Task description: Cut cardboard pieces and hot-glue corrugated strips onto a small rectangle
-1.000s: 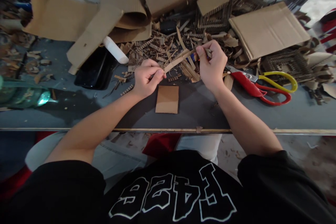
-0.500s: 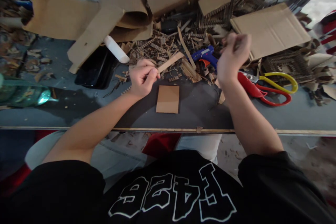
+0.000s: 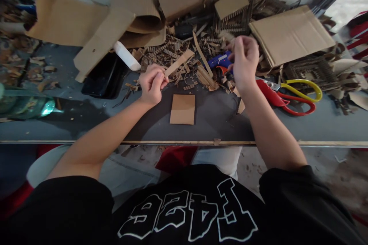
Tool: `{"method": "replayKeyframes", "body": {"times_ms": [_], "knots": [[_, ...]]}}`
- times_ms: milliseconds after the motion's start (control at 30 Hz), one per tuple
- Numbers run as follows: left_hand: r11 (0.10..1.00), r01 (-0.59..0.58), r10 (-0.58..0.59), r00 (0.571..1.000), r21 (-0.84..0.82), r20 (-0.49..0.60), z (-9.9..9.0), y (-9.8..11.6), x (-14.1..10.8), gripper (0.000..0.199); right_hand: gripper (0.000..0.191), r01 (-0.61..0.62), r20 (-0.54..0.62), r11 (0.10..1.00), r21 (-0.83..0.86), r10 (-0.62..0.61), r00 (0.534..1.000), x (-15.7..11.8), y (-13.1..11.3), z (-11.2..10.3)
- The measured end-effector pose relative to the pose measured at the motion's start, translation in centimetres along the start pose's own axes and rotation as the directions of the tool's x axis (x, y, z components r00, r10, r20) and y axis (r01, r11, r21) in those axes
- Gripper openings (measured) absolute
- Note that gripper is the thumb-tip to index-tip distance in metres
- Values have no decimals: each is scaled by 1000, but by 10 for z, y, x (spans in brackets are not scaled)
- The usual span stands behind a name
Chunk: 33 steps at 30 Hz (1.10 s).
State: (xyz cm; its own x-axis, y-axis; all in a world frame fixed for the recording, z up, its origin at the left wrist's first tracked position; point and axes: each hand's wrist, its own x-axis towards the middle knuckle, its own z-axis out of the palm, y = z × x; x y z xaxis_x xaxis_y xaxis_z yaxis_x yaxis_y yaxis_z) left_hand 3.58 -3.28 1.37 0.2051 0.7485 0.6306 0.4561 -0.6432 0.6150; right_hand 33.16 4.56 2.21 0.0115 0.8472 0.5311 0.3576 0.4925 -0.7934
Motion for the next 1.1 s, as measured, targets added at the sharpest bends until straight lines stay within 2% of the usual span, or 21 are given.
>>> {"method": "replayKeyframes", "body": {"times_ms": [67,100,133,200,267,367,433,533,600,700,767,867,1000,1100], "knots": [[996,-29,21,995,-90,-94,1,3,1,59,65,9,-256,972,-233,-70,964,4,8,-8],[993,-39,27,994,-111,-110,1,4,2,60,77,13,-304,943,-333,-121,945,4,6,-9],[994,-47,40,997,-103,-72,2,6,2,61,89,45,-303,910,-411,-183,935,1,1,-9],[999,-35,33,999,-38,-39,1,7,3,61,98,203,-206,850,-487,-337,919,-9,-16,-3],[999,-5,4,1000,44,10,0,9,4,58,89,392,-101,792,-468,-489,866,-21,-34,8],[988,16,-40,987,155,156,1,9,5,51,77,636,80,676,-372,-660,747,-36,-49,24],[983,-2,-44,968,185,247,3,8,4,49,71,720,208,611,-329,-697,686,-42,-51,30],[985,-24,-29,951,169,309,5,7,4,54,63,724,401,640,-258,-610,683,-46,-45,34],[989,-34,-15,946,144,325,5,7,4,59,57,710,472,677,-195,-570,672,-46,-42,35],[994,-45,8,938,99,346,1,9,5,63,55,711,434,692,-124,-607,666,-46,-42,37],[996,-52,23,939,76,344,-1,12,6,64,56,734,382,673,-93,-657,650,-47,-46,39],[998,-57,42,946,37,320,-2,16,7,62,55,752,361,656,-62,-688,630,-50,-54,42],[994,2,41,922,-111,386,0,15,8,58,46,699,423,714,-33,-624,657,-55,-56,46],[984,71,3,906,-161,423,1,12,9,60,39,649,465,760,-12,-570,677,-57,-53,47]]}}
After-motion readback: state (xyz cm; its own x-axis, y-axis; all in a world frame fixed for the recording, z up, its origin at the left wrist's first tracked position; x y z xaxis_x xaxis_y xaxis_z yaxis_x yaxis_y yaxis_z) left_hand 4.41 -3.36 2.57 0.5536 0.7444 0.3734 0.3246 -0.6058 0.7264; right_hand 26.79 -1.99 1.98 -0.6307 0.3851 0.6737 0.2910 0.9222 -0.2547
